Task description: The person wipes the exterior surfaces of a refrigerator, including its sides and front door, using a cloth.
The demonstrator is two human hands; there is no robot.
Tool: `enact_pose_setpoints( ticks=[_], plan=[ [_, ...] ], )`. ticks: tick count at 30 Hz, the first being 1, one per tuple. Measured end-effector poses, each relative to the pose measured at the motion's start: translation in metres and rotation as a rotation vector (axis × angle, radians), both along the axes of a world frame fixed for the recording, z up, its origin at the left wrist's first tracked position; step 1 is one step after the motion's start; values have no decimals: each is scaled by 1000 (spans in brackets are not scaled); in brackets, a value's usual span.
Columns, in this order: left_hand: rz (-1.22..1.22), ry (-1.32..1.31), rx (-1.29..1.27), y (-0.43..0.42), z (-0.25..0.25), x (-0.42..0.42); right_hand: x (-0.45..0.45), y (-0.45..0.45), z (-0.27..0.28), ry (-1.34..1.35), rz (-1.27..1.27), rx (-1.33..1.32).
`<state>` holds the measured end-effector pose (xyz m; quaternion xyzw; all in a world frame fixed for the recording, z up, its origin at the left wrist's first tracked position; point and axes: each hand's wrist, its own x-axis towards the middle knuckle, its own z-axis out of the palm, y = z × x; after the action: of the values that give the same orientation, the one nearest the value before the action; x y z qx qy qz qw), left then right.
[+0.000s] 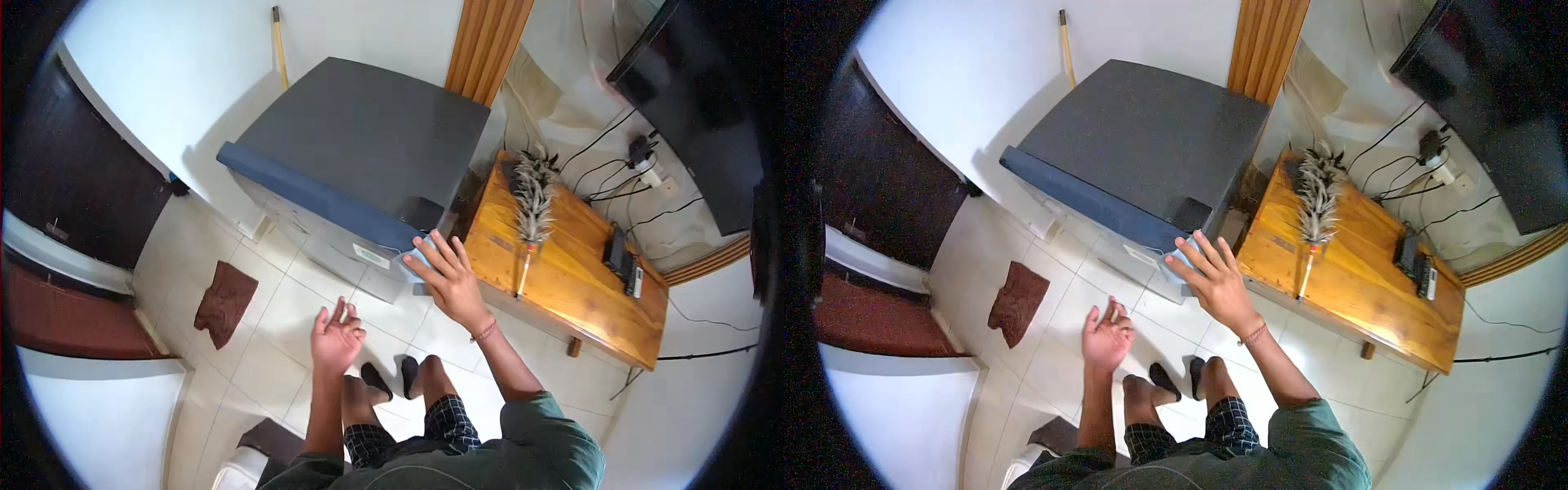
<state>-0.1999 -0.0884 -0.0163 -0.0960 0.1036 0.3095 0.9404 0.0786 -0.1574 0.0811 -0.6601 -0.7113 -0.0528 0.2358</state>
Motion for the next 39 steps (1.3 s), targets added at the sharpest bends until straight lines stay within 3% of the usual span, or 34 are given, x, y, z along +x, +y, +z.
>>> enact_pose_setpoints(
  ticks=[4, 7, 9, 16, 19, 28, 39],
  plan=[
    [-76, 55, -158, -76, 68, 6, 1, -5, 35, -2, 45, -94],
    [-175, 24, -147, -107, 129, 12, -3, -6, 55, -78, 60, -135],
    [-208, 157, -105, -118, 161, 12, -6, -3, 55, -138, 56, -123],
    [-45, 173, -9, -110, 222, -17, -16, -3, 49, -131, 78, -186],
    [36, 57, -61, -101, 229, -46, -25, 4, 52, -174, 59, -182],
    [227, 96, -161, -72, 206, -152, -70, 66, 45, -325, -60, -166],
    [259, 130, -40, 9, 207, -274, -131, 169, 38, -300, -188, -130]
  ],
)
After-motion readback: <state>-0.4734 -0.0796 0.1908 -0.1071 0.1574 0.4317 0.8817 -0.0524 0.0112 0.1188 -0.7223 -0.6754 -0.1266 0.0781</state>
